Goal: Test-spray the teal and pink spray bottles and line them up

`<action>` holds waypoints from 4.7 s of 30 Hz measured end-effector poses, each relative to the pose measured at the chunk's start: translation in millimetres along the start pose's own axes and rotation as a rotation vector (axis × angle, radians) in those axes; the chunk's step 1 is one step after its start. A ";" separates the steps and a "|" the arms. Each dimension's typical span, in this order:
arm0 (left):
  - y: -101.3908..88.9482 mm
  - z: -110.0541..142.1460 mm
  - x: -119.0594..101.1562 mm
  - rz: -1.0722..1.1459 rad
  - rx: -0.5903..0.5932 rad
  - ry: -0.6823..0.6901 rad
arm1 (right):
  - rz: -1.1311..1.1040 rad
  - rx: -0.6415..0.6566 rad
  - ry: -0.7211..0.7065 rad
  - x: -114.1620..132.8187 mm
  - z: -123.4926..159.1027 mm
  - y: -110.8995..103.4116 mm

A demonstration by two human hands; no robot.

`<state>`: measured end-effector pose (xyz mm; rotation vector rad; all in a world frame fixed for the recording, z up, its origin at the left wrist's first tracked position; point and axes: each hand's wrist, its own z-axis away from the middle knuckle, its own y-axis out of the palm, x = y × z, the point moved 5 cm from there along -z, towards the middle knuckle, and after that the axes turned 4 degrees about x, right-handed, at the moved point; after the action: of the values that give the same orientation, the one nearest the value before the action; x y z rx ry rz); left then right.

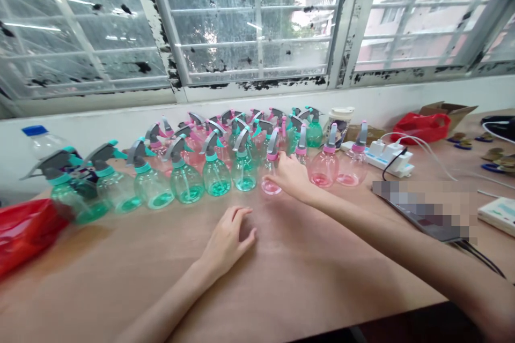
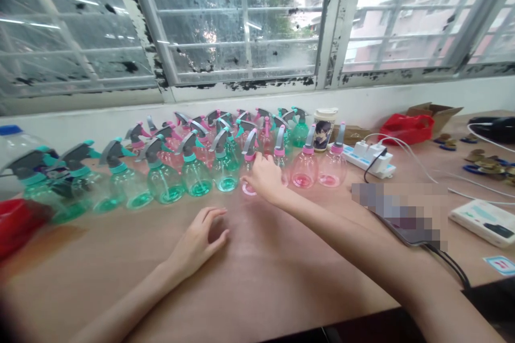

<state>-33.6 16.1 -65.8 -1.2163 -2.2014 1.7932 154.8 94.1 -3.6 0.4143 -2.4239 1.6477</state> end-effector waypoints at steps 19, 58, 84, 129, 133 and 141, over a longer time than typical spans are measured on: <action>0.4 -0.6 7.8 0.013 0.043 -0.068 | -0.079 0.020 -0.040 -1.8 -8.0 3.4; 1.0 -28.9 -14.5 0.271 0.045 -0.190 | -0.165 0.080 -0.089 -51.1 64.8 -39.6; -30.5 -53.0 -71.8 0.437 -0.241 -0.151 | -0.464 0.397 -0.389 -78.1 94.3 -0.6; -24.0 -69.4 -70.2 0.465 -0.200 -0.154 | -0.317 0.298 -0.335 -105.5 79.0 43.2; -23.2 -74.3 -72.7 0.456 -0.189 -0.111 | -0.282 0.327 -0.340 -105.8 80.8 41.7; -20.0 -79.6 -73.7 0.493 -0.155 -0.039 | -0.270 0.337 -0.340 -106.8 82.2 41.6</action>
<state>45.9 36.4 7.9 -1.9112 -2.2370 1.8258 242.5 45.6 -102.8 1.1028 -2.1637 1.9896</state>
